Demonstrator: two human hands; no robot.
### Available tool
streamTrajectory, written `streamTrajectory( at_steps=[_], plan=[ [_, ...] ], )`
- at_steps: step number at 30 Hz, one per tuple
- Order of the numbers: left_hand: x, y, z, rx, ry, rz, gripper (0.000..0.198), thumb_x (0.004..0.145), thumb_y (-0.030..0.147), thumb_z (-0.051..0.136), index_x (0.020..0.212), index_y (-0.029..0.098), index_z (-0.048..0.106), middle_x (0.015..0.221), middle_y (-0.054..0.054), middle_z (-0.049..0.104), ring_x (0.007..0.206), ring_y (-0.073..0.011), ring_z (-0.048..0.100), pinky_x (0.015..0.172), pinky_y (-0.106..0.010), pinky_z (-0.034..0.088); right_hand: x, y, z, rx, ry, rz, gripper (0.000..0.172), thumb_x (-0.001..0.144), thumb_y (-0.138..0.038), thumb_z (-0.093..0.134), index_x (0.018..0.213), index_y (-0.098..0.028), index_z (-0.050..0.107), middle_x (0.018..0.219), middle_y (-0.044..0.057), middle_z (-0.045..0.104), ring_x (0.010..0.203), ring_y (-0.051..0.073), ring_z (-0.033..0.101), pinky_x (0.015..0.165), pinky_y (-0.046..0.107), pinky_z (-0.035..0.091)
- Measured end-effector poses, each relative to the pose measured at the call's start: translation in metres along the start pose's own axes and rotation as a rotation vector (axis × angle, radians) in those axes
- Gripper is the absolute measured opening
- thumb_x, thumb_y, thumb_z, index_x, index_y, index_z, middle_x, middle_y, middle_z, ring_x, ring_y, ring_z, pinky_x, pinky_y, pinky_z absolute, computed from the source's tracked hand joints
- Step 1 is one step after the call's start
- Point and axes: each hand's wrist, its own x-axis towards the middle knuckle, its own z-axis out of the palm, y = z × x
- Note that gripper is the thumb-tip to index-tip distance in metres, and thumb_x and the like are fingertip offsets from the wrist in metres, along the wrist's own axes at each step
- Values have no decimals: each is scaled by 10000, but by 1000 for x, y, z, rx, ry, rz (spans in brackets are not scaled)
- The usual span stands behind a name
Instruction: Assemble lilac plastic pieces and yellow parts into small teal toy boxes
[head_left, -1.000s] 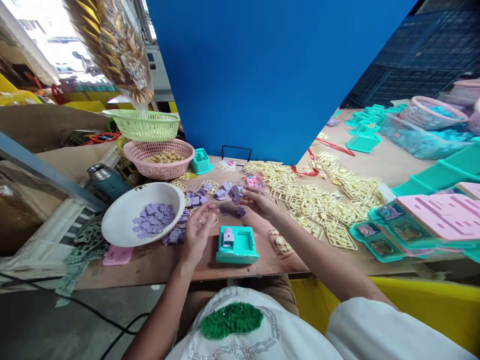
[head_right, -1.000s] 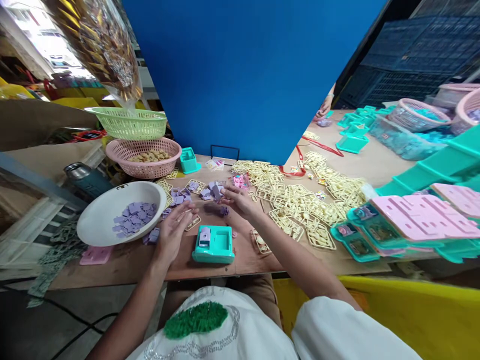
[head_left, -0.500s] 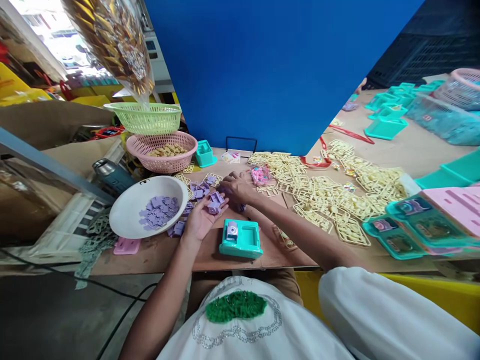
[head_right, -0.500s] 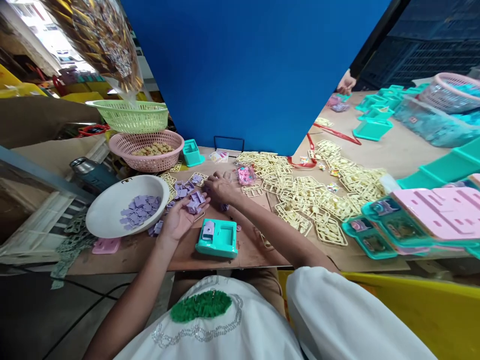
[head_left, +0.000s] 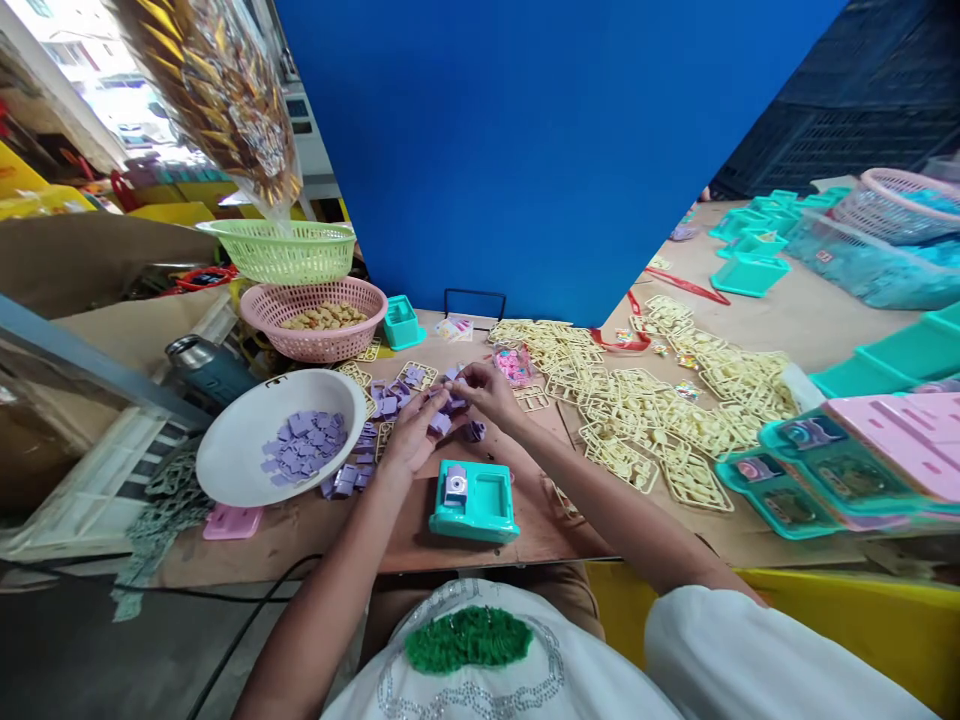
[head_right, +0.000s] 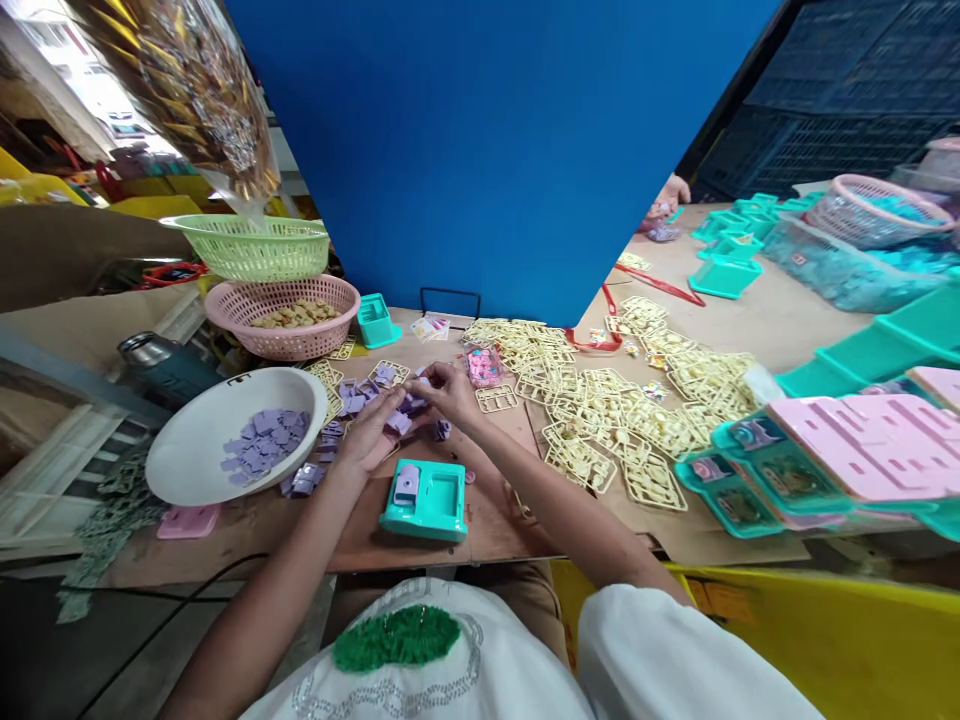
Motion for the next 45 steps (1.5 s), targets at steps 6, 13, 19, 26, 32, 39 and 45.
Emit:
streamTrajectory(
  at_steps=[6, 13, 19, 26, 32, 39, 45],
  plan=[
    [19, -8, 6, 51, 21, -1, 475, 636, 191, 943, 1059, 176, 729, 1000, -52, 847, 938, -220, 817, 869, -340, 677, -18, -12, -9, 224, -49, 119, 515, 860, -723, 749, 854, -209, 729, 804, 9, 695, 735, 170, 635, 621, 279, 549],
    [23, -8, 13, 155, 5, 5, 461, 655, 206, 947, 1058, 172, 726, 923, -48, 828, 884, -221, 814, 789, -324, 679, -24, -14, -20, 413, 13, 147, 386, 661, -453, 980, 862, -210, 756, 885, 10, 748, 827, 167, 666, 681, 251, 568],
    [28, 3, 21, 274, 12, 78, 470, 640, 286, 952, 1031, 175, 716, 838, -23, 780, 760, -193, 779, 717, -313, 654, -20, 0, -30, 662, 133, 221, 378, 787, -537, 860, 926, -254, 651, 816, -11, 699, 684, 152, 650, 591, 269, 597],
    [46, 11, 27, 548, 47, 276, 418, 632, 209, 936, 999, 176, 740, 903, 1, 754, 783, -137, 682, 742, -239, 564, -24, 6, -21, 774, 165, 289, 329, 842, -500, 819, 987, -255, 652, 795, -12, 683, 680, 167, 657, 538, 269, 603],
    [55, 19, 22, 787, 84, 358, 280, 648, 190, 941, 783, 190, 696, 711, 21, 655, 729, -167, 607, 753, -262, 500, -27, 12, -39, 826, 215, 369, 300, 899, -486, 802, 994, -250, 643, 728, -50, 606, 588, 135, 578, 548, 284, 616],
    [39, 14, 73, 823, -85, 536, 234, 851, 363, 868, 1000, 232, 744, 1141, -84, 732, 1197, -274, 661, 1121, -347, 488, -22, 7, -30, 979, 250, 362, 480, 968, -732, 603, 992, -253, 635, 837, 48, 725, 823, 273, 745, 715, 479, 685],
    [29, 12, 100, 731, -259, 474, 466, 962, 601, 721, 1211, 210, 765, 1332, -140, 748, 1354, -309, 658, 1235, -429, 466, -22, 12, -34, 1081, 423, 308, 335, 1034, -599, 564, 1019, -272, 633, 839, 8, 748, 797, 197, 745, 753, 373, 690]
  ],
)
